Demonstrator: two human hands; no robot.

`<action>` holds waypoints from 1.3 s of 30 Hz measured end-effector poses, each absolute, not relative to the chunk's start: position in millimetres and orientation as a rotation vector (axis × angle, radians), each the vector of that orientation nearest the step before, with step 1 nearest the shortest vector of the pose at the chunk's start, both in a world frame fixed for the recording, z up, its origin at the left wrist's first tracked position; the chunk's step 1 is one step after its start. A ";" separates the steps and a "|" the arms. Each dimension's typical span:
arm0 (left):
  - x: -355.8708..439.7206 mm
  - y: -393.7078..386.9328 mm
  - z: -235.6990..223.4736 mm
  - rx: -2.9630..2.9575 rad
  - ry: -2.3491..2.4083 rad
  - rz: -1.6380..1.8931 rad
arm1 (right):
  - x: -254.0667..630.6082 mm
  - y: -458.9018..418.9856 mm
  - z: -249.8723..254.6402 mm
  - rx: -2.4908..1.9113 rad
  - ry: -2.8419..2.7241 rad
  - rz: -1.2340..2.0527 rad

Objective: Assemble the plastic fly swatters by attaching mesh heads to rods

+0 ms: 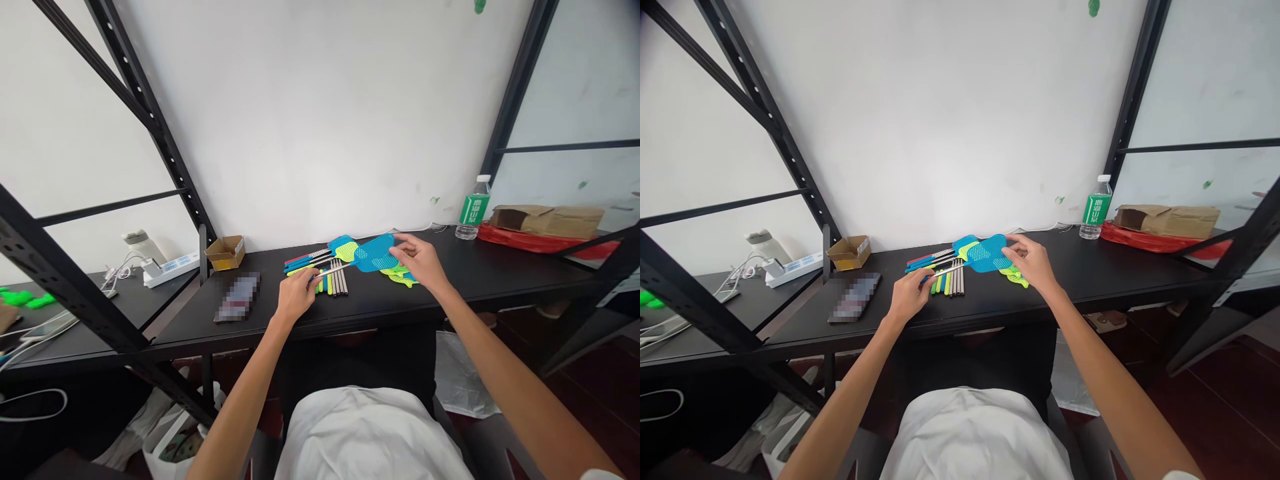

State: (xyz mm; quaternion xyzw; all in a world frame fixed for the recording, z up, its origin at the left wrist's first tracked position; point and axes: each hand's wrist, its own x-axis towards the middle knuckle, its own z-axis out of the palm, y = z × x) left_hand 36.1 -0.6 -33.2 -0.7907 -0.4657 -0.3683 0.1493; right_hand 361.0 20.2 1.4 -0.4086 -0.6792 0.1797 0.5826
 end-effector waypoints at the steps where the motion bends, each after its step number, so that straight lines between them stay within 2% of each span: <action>1: 36.2 -0.7 -32.9 -2.272 -1.338 -1.059 | 360.6 18.3 2.9 -0.951 -1.592 0.431; 23: 37.7 -2.8 -30.4 -2.244 -1.317 -1.122 | 365.9 24.0 2.7 -0.852 -1.602 0.695; 29: 37.6 -1.7 -30.4 -2.229 -1.279 -1.127 | 370.4 24.7 1.6 -0.915 -1.623 0.684; 39: 37.6 -1.6 -30.5 -2.214 -1.250 -1.133 | 371.4 30.1 -2.0 -0.959 -1.634 0.488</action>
